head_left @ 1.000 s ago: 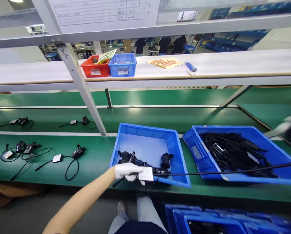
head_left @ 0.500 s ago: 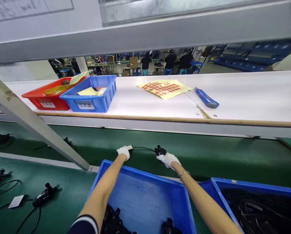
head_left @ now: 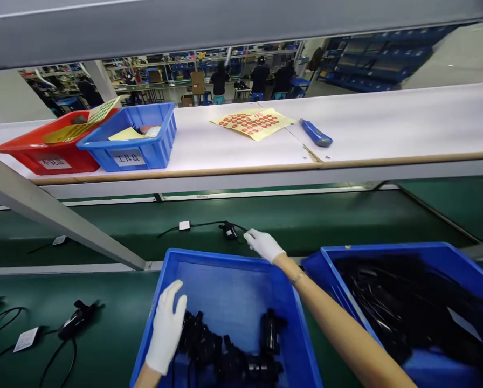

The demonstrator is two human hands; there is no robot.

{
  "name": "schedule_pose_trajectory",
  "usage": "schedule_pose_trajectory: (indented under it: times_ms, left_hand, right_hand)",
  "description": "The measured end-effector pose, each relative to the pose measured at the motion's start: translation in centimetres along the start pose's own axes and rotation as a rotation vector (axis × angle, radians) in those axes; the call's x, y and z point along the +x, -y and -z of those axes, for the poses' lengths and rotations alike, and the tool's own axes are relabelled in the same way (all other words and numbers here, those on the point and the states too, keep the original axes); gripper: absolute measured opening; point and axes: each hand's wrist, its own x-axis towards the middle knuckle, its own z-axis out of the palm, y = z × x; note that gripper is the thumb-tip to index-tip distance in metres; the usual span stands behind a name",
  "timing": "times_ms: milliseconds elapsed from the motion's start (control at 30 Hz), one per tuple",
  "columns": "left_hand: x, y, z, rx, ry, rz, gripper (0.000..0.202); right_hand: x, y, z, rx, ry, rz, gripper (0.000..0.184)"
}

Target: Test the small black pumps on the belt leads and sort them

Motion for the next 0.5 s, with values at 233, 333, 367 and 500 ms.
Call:
schedule_pose_trajectory:
  times_ms: [233,333,367,500]
  left_hand:
    - [-9.0,-0.1,-3.7,-0.282,0.423,0.116,0.038]
    - [-8.7,-1.2,-5.1,-0.338,0.512,0.121,0.029]
    - [-8.2,-1.5,-5.6,-0.356,0.529,0.132,0.025]
    - [-5.8,-3.2,-8.0,-0.473,0.556,0.201,0.023]
  right_hand:
    - [-17.0,-3.8,-6.8,-0.584,0.346,-0.079,0.038]
    - [-18.4,-3.5,-9.2,-0.762,0.366,-0.053,0.041]
    - [-18.2,-3.2,-9.4,-0.804,0.362,-0.042,0.04]
    - [-17.6,-1.6,-8.1,-0.896,0.262,0.035,0.04]
